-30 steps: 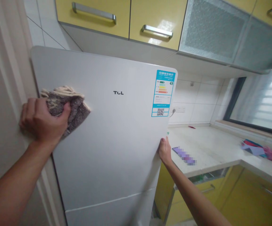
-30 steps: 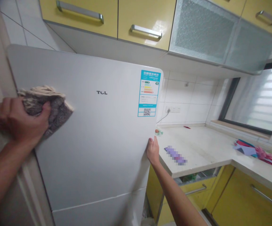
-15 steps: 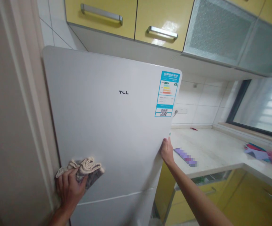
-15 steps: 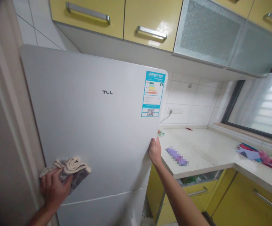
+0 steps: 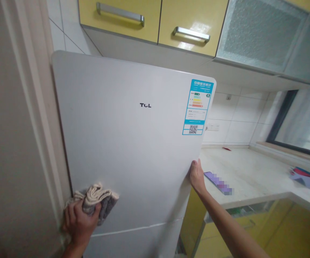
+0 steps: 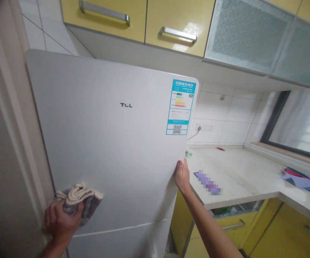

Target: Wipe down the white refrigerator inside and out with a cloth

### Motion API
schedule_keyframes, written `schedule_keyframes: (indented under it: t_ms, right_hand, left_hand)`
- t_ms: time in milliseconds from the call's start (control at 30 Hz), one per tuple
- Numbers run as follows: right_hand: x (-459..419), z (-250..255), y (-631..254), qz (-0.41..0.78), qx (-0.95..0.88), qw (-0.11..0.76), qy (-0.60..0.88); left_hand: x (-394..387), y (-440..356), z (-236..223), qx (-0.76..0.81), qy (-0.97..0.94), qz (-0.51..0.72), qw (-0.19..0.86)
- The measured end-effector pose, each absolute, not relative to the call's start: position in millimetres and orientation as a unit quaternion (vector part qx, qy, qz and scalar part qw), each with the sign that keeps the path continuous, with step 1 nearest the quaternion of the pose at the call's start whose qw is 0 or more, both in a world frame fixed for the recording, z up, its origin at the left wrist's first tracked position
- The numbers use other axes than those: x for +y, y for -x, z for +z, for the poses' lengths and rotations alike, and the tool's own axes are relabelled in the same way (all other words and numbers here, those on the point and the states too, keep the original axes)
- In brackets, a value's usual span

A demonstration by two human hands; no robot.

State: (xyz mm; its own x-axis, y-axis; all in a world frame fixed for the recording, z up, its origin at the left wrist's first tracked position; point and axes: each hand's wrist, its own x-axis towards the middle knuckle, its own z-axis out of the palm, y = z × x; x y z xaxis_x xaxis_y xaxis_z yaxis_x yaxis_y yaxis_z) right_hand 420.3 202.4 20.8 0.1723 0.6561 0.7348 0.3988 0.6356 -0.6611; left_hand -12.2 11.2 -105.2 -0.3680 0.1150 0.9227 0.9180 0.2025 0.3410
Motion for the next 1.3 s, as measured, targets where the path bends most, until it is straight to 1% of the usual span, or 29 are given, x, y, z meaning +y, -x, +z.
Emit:
schedule_keyframes:
  t_ms: [67,100,167,233,333,433,567,633,667,700,767,800,867,900,967,1000,1033,1067,1100,1133,1167,1233,1300]
  right_hand:
    - [203,21,-421,0.099,-0.638,0.641,0.415]
    - [203,21,-421,0.102,-0.638,0.639,0.417]
    - [203,21,-422,0.109,-0.637,0.634,0.425]
    - [202,22,-422,0.114,-0.636,0.632,0.428]
    - [202,22,-422,0.117,-0.638,0.632,0.425]
    - [203,22,-423,0.118,-0.638,0.629,0.428]
    - [206,21,-425,0.118,-0.64,0.626,0.431]
    - [207,21,-426,0.12,-0.638,0.624,0.434]
    - [206,21,-426,0.121,-0.637,0.625,0.435]
    - [206,21,-426,0.122,-0.637,0.625,0.435]
    - [205,21,-425,0.122,-0.638,0.628,0.429]
    - [204,22,-425,0.122,-0.638,0.629,0.427]
    - [203,22,-425,0.122,-0.637,0.629,0.428]
    - [204,21,-426,0.124,-0.638,0.626,0.43]
    - [205,21,-427,0.127,-0.644,0.621,0.429]
    - [206,21,-428,0.128,-0.648,0.621,0.422]
    - [207,21,-428,0.128,-0.652,0.622,0.414]
    - [207,21,-428,0.126,-0.656,0.625,0.405]
    - [207,21,-428,0.124,-0.657,0.628,0.398]
    - [207,22,-428,0.123,-0.657,0.63,0.395]
    - [206,22,-427,0.122,-0.657,0.631,0.394]
    - [205,23,-427,0.123,-0.655,0.629,0.4]
    - [203,23,-426,0.127,-0.652,0.627,0.407]
  left_hand:
    - [-1,-7,-150,-0.715,0.352,-0.511,0.321]
    - [-6,-17,-161,-0.728,0.33,-0.527,0.29]
    - [-12,-36,-163,-0.726,0.31,-0.562,0.247]
    - [-11,-48,-146,-0.706,0.309,-0.59,0.24]
    - [3,-46,-100,-0.683,0.311,-0.606,0.263]
    - [23,-26,-28,-0.667,0.303,-0.615,0.292]
    - [41,-1,92,-0.625,0.32,-0.6,0.383]
    - [44,5,130,-0.604,0.35,-0.569,0.434]
    - [45,6,136,-0.596,0.368,-0.545,0.46]
    - [45,7,133,-0.586,0.389,-0.518,0.486]
    - [42,8,97,-0.561,0.438,-0.457,0.533]
    - [38,9,66,-0.537,0.464,-0.435,0.555]
    - [27,10,-8,-0.506,0.531,-0.372,0.569]
    - [20,11,-47,-0.508,0.571,-0.325,0.557]
    - [6,15,-115,-0.528,0.614,-0.287,0.512]
    - [1,18,-139,-0.523,0.634,-0.286,0.492]
    - [-2,21,-154,-0.517,0.647,-0.296,0.476]
    - [-3,23,-158,-0.519,0.649,-0.319,0.455]
    - [-2,25,-151,-0.525,0.64,-0.348,0.44]
    - [1,26,-133,-0.534,0.62,-0.381,0.429]
    - [6,26,-103,-0.544,0.59,-0.416,0.427]
    - [20,19,-18,-0.55,0.531,-0.466,0.446]
    - [34,10,88,-0.539,0.478,-0.522,0.456]
